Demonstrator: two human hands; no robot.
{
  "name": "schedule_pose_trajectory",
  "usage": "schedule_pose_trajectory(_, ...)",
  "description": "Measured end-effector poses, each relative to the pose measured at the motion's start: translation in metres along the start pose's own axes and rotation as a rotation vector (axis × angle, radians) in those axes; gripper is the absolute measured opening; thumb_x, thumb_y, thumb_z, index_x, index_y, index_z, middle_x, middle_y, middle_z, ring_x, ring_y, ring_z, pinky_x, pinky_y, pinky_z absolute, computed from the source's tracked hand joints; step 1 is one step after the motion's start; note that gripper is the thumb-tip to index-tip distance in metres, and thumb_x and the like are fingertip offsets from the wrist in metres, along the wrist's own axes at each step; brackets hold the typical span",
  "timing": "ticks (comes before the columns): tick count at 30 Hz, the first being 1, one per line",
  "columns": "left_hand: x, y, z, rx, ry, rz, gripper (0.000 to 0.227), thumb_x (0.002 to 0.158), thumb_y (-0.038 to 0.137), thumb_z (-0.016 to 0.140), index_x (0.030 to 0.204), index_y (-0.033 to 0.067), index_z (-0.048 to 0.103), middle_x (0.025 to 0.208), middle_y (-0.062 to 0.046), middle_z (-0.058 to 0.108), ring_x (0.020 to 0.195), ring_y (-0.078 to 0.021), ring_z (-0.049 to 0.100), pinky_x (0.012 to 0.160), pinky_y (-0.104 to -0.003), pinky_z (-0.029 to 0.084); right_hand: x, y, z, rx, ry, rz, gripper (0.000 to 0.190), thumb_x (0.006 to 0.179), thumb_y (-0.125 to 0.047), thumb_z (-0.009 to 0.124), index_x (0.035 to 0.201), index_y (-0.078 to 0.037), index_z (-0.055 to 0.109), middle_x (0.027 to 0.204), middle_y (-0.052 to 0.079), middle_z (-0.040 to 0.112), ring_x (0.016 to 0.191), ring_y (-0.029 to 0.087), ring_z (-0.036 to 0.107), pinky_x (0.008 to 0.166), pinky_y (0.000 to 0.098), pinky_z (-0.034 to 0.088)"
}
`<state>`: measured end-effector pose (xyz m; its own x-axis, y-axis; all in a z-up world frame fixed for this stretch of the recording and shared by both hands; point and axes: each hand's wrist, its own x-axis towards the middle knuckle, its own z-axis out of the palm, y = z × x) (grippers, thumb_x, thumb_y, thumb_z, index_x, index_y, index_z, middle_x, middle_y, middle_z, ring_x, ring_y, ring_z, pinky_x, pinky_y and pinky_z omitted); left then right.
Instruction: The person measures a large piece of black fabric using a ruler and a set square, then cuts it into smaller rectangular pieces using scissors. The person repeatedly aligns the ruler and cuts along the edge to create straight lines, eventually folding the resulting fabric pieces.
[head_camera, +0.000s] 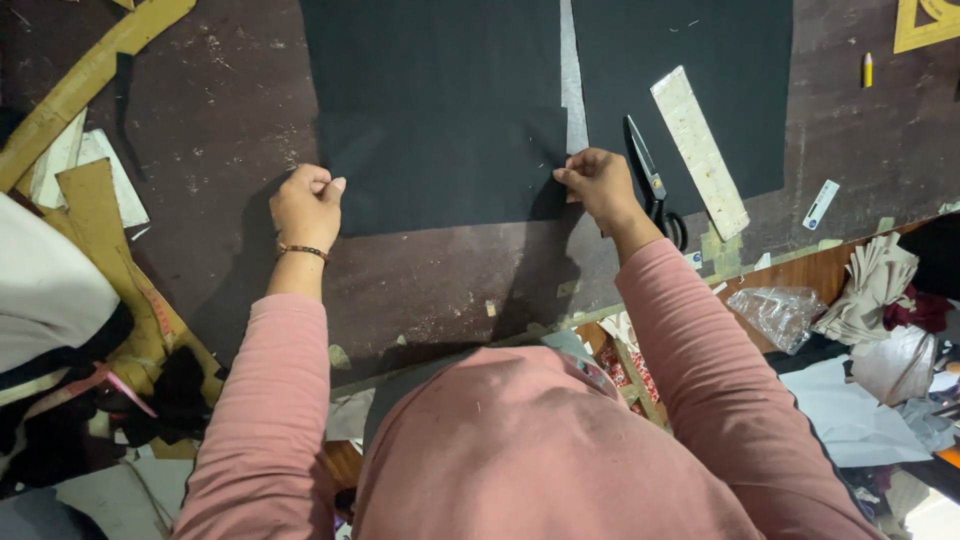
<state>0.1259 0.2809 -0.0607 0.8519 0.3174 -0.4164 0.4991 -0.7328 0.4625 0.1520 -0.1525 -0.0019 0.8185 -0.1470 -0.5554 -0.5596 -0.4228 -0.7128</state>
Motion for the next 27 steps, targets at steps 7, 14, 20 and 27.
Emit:
schedule_pose_trajectory(7,0.008,-0.006,0.008,0.094,-0.028,-0.007,0.019,0.094,0.038,0.076,0.108,0.0258,0.075,0.103,0.005,0.077,0.103,-0.0266,0.071,0.087,-0.043,0.058,-0.012,-0.019,-0.004,0.046,-0.001,0.016,0.016,0.087,-0.003,0.077,0.098,0.005,0.069,0.076,0.011,0.064,0.059,0.012,0.066,0.054,0.0213,0.06)
schedule_pose_trajectory(14,0.007,-0.005,0.008,0.071,-0.048,-0.02,0.02,0.094,0.036,0.077,0.109,0.0239,0.075,0.104,0.003,0.077,0.104,-0.0301,0.069,0.088,-0.045,0.057,-0.012,-0.018,-0.008,0.128,-0.002,0.063,0.024,0.085,-0.001,0.08,0.101,0.011,0.069,0.079,0.016,0.066,0.065,0.016,0.071,0.059,0.0256,0.066)
schedule_pose_trajectory(20,0.007,-0.002,0.002,0.075,-0.076,-0.042,0.021,0.094,0.036,0.077,0.11,0.0233,0.075,0.106,0.002,0.077,0.107,-0.0314,0.069,0.089,-0.046,0.057,-0.006,-0.007,-0.006,0.064,-0.006,0.035,0.021,0.085,-0.002,0.081,0.099,0.008,0.07,0.079,0.017,0.068,0.065,0.017,0.072,0.058,0.0268,0.066)
schedule_pose_trajectory(27,0.008,0.001,-0.001,0.047,-0.103,-0.055,0.02,0.091,0.032,0.078,0.107,0.0219,0.076,0.105,0.001,0.078,0.106,-0.031,0.071,0.09,-0.047,0.058,-0.001,-0.007,-0.007,0.002,-0.029,0.048,0.021,0.087,-0.003,0.08,0.103,0.007,0.07,0.08,0.017,0.069,0.065,0.019,0.073,0.059,0.0275,0.066)
